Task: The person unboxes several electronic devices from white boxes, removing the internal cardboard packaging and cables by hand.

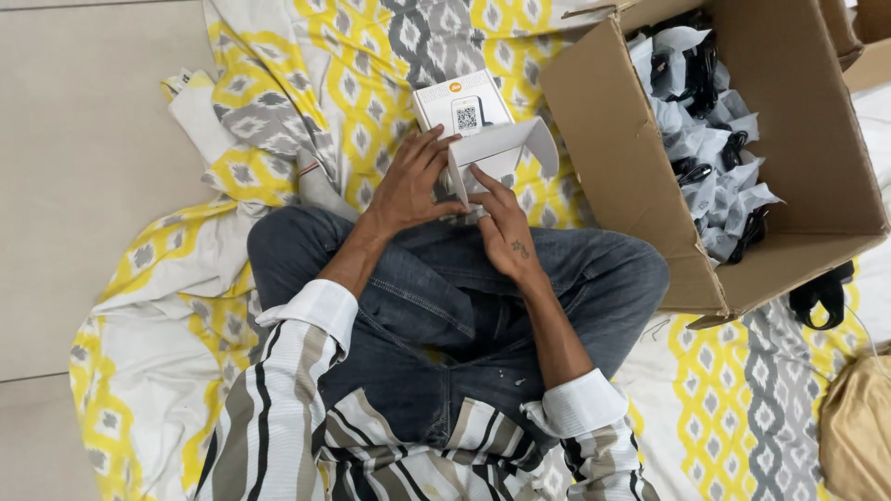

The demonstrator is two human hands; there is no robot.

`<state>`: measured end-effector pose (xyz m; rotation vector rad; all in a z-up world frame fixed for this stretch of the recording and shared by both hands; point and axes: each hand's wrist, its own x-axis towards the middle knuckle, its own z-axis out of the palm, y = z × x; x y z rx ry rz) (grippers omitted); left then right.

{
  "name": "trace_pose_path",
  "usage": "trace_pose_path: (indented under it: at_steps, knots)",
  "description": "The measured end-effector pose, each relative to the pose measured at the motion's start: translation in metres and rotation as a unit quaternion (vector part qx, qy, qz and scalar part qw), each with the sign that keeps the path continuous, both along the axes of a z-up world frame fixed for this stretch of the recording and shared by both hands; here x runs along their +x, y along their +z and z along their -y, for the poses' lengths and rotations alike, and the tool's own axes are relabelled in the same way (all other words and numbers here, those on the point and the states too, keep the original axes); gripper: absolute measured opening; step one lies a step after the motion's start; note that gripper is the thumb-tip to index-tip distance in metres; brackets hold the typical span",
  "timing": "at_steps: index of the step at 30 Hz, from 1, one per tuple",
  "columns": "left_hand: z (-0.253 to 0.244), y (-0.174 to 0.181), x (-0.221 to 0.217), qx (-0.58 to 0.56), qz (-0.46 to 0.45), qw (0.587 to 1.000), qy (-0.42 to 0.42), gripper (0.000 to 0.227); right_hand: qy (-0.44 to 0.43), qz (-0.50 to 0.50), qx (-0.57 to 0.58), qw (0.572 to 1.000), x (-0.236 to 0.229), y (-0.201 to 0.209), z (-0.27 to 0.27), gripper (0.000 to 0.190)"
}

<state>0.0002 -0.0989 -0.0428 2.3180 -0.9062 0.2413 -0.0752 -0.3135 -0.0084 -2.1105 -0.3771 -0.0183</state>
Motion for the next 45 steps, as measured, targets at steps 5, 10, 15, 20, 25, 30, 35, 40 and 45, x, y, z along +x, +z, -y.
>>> trace_pose_path:
  at_steps: [5,10,15,20,25,30,35,40,45]
  knots:
    - [-0.011,-0.010,0.004,-0.133,-0.017,0.990,0.036,0.084,-0.074,0.066,-0.060,0.993,0.001,-0.004,0.000,0.056]
    - [-0.014,0.000,-0.001,-0.227,-0.067,0.971,0.034,0.080,-0.116,0.132,-0.158,0.972,0.012,0.010,-0.008,0.076]
    - [-0.017,0.004,-0.003,-0.222,-0.059,0.973,0.024,0.080,-0.131,0.138,-0.191,0.963,0.018,-0.004,-0.011,0.078]
    - [-0.014,-0.022,-0.005,-0.251,-0.050,0.966,0.044,0.062,-0.171,0.147,-0.228,0.947,0.015,-0.002,-0.016,0.056]
    - [-0.009,0.007,-0.005,-0.277,-0.092,0.953,0.081,0.037,-0.148,0.122,-0.242,0.951,0.013,-0.011,-0.019,0.042]
    - [-0.006,0.010,-0.008,-0.321,-0.152,0.928,0.114,0.031,-0.126,0.148,-0.240,0.951,0.007,-0.019,-0.017,0.045]
    - [-0.008,0.009,-0.005,-0.340,-0.094,0.928,0.117,0.034,-0.093,0.066,-0.252,0.961,0.010,-0.025,-0.018,0.060]
    - [-0.007,0.008,-0.004,-0.334,-0.090,0.931,0.119,0.033,-0.103,0.059,-0.304,0.945,0.024,-0.032,-0.025,0.073]
    - [-0.004,0.026,-0.002,-0.337,-0.114,0.928,0.110,0.033,-0.123,0.064,-0.376,0.916,0.026,-0.055,-0.030,0.064]
